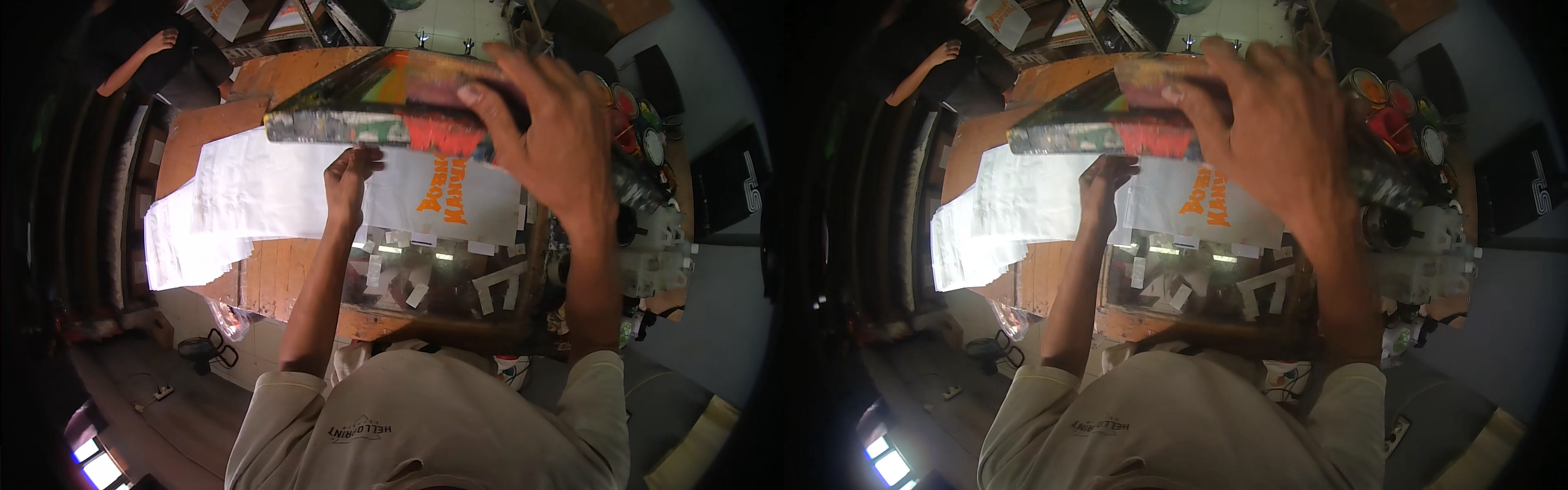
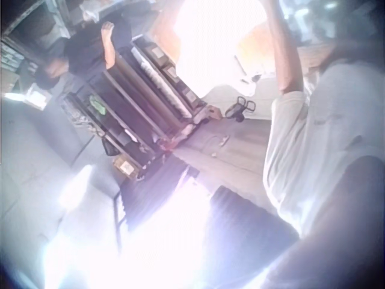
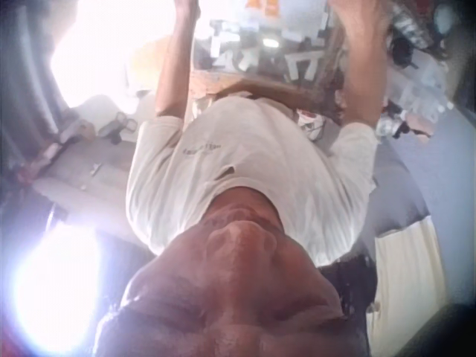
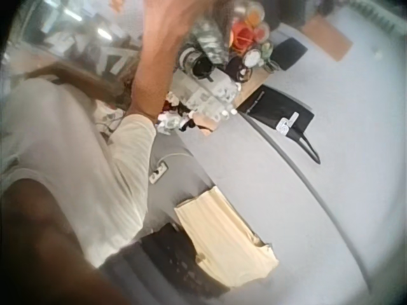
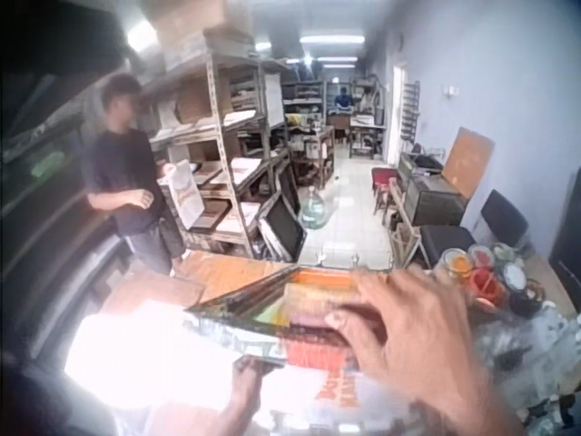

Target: The person performs silk-screen printing by placing sheets of paper on a base, lowering a printing frame, and spreading orange ink across the screen with a squeegee.

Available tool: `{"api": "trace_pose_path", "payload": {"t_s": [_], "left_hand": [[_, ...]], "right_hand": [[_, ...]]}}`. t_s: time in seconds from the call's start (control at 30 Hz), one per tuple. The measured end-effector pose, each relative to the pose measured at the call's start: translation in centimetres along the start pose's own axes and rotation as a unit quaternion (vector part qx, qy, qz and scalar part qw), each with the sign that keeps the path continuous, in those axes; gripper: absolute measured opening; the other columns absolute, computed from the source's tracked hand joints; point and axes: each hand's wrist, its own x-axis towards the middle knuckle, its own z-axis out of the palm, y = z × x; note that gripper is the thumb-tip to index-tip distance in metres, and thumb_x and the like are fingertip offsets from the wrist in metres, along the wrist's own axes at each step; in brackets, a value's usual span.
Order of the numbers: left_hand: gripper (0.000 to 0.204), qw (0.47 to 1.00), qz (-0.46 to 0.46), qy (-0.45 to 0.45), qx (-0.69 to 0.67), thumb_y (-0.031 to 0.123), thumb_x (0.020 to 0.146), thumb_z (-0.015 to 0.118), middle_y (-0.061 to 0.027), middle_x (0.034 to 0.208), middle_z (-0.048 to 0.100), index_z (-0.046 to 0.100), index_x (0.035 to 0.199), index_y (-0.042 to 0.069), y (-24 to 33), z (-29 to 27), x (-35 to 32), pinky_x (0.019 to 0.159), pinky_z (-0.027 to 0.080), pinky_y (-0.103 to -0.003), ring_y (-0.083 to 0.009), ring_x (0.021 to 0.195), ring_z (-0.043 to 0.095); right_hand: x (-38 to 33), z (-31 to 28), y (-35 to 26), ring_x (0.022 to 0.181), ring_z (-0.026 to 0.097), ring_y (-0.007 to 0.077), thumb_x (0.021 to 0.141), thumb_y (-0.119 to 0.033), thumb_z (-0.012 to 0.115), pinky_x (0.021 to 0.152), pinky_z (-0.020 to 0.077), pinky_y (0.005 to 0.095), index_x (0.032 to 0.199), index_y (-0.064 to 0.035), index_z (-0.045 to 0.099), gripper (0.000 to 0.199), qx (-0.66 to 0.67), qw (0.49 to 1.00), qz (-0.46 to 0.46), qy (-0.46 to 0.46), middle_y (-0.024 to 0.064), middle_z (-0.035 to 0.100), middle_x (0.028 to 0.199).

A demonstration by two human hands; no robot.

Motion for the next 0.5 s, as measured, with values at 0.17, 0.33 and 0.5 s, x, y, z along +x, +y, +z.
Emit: {"api": "trace_pose_path", "payload": {"t_s": [0.17,0.33,0.5], "left_hand": [[0.047,0.802,-0.03,0.108,0.587,0.045,0.086,0.076,-0.018,0.127,0.053,0.068,0.105,0.003,-8.7,-2.6,2.0,0.105,0.037,-0.054,-0.037,0.129,0.045],[0.026,0.855,0.067,-0.026,0.514,0.023,0.089,0.075,-0.0181,0.103,0.066,0.066,0.099,0.001,-9.6,-2.1,3.9,0.081,0.052,-0.043,-0.0305,0.096,0.066],[0.012,0.965,-0.051,-0.041,0.253,0.008,0.096,0.069,-0.0119,0.084,0.07,0.065,0.098,-0.003,-4.6,-5.5,6.2,0.056,0.053,-0.027,-0.0146,0.065,0.068]], "right_hand": [[6.2,-1.8,2.1,0.044,0.044,0.0118,0.104,-0.031,0.054,0.047,0.0407,0.0302,0.084,-0.0045,0.065,0.035,0.055,0.991,0.036,-0.113,0.0006,0.055,0.058],[8.5,-2.9,1.6,0.045,0.051,0.0139,0.104,-0.032,0.054,0.049,0.0399,0.0299,0.074,-0.0042,0.064,0.042,0.033,0.992,0.086,-0.09,0.0017,0.053,0.053],[11.3,-3.3,1.9,0.048,0.053,0.0101,0.106,-0.031,0.051,0.048,0.037,0.0311,0.075,-0.0064,0.066,0.042,0.016,0.972,0.169,-0.162,0.0016,0.056,0.055]]}}
